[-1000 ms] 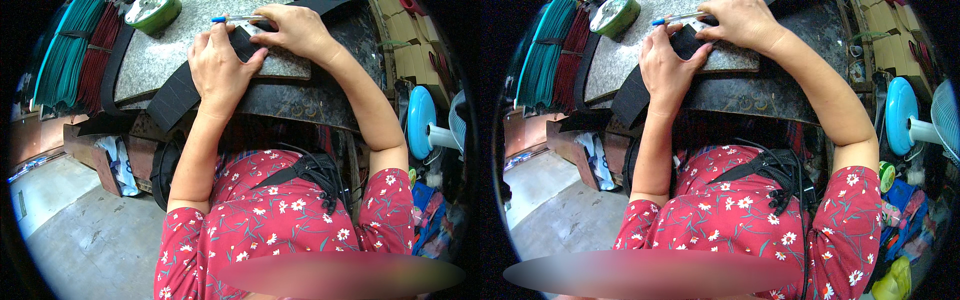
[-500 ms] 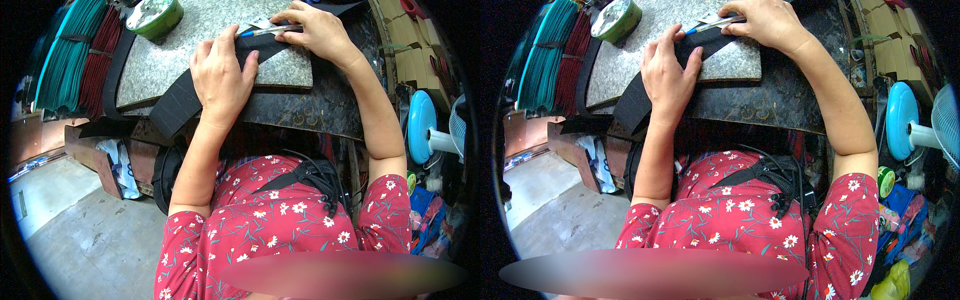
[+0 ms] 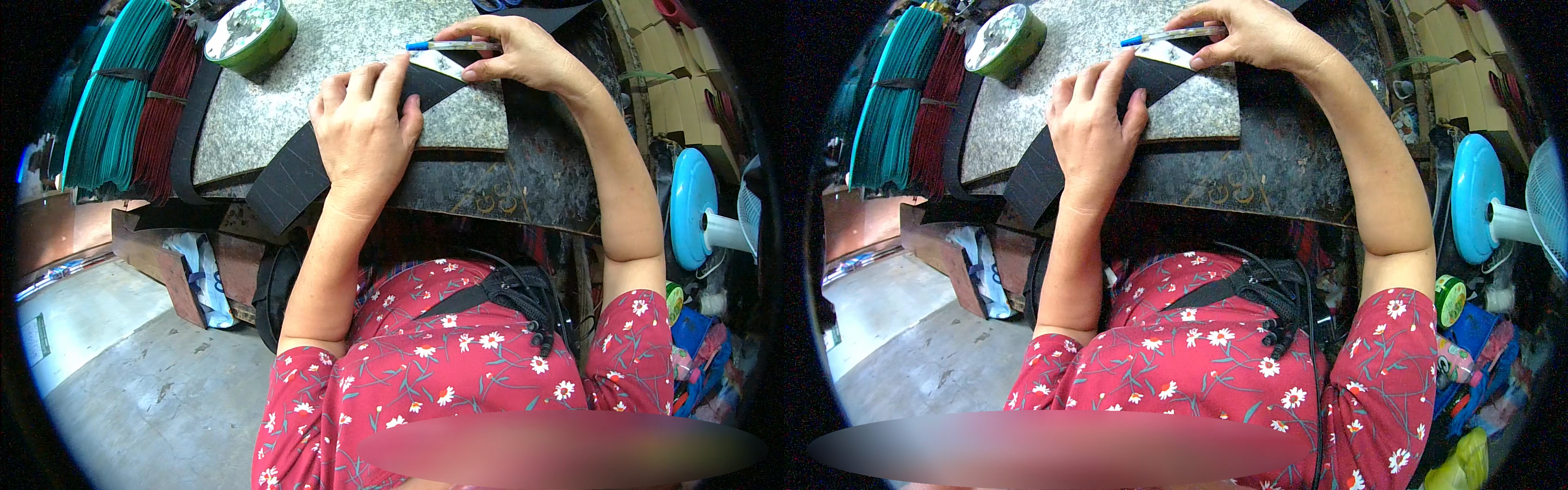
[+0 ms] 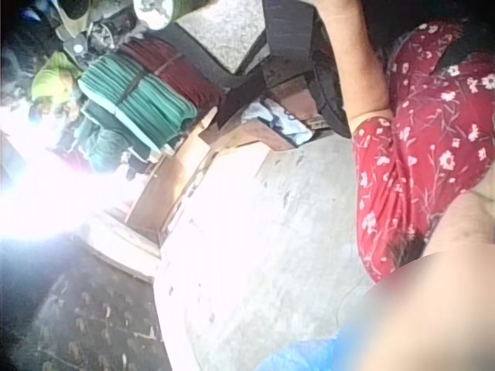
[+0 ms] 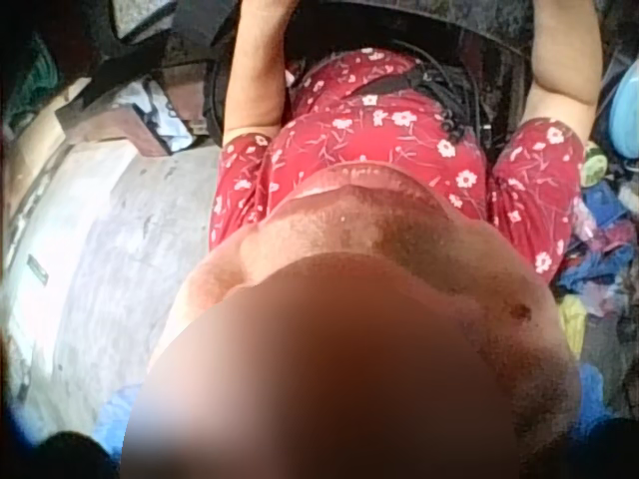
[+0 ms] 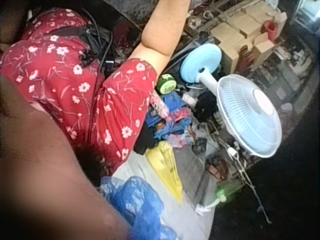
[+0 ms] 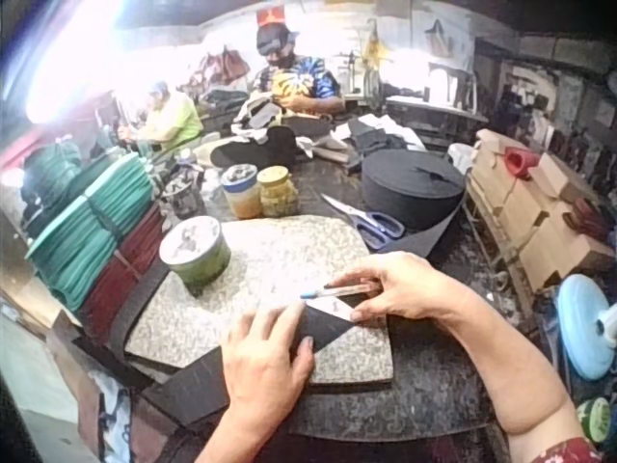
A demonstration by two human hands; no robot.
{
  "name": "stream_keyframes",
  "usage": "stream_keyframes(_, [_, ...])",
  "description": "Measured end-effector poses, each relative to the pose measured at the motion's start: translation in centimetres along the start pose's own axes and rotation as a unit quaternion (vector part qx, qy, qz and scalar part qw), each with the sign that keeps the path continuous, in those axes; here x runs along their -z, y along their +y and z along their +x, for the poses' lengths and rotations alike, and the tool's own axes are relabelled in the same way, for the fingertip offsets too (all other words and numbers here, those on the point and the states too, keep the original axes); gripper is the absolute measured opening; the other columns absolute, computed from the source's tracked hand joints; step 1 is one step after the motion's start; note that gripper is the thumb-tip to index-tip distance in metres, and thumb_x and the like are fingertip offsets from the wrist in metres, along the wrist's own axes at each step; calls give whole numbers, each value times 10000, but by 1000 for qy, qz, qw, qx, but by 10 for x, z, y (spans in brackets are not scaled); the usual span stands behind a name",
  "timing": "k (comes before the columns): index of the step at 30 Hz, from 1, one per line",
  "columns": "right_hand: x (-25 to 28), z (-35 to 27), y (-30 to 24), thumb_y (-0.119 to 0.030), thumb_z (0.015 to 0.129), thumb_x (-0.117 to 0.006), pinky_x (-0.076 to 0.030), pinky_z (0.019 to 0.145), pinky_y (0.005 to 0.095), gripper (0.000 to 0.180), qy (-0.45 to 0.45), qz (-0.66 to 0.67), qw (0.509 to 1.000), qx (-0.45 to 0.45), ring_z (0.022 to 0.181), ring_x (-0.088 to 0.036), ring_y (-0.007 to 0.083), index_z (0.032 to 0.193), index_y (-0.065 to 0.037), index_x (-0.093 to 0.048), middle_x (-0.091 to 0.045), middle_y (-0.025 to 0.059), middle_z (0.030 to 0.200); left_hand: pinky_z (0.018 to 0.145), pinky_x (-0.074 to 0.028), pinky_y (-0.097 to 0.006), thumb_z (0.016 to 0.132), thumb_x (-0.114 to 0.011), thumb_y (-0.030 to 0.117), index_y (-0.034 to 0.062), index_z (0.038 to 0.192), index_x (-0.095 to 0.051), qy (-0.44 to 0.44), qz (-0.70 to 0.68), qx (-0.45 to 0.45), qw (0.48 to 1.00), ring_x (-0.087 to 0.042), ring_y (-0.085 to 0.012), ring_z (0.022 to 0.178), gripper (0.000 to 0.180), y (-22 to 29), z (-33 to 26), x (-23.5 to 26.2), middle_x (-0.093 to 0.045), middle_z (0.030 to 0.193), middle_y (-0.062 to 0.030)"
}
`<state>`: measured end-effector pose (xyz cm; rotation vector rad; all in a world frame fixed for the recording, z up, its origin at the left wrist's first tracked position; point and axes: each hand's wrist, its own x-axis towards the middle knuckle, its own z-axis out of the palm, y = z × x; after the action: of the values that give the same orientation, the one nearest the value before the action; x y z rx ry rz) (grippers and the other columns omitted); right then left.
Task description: The person uses a pen and a small rectangular template to mark evenly spaced lines on a long strip of black fabric. They repeatedly reposition the template along the strip and draw lines, then lift the strip to inspect the markings before continuing.
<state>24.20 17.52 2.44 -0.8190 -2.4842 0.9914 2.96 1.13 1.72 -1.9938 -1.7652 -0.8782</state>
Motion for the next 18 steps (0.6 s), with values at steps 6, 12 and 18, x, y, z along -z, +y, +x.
stream_keyframes(6, [-1,-2,-11,-279,741,-897,-492,735,314,612,27,-84,995,48,821,-569,152,1321,-205,-716,-694,29,964,964,-418,-473,811,-705,252,283,1243,-718,-40,51,-24,998,-571,-288,1103,432,1,0,4,-640,1184,-59])
stream_keyframes(12, [-3,-6,-27,-335,755,-879,-489,708,320,642,42,-135,990,-4,770,-572,157,1357,-230,-681,-636,34,876,971,-408,-477,851,-723,349,275,1240,-719,-43,38,-21,998,-559,-291,1115,395,3,0,5,-631,1190,-63])
stream_keyframes(18, [4,-8,-48,-232,873,-794,-534,806,319,424,16,-137,989,-50,920,-685,189,1261,-90,-699,-716,98,1003,1000,-379,-483,855,-716,539,266,1209,-736,-44,30,-50,997,-541,-295,1143,447,5,-1,9,-625,1195,-65])
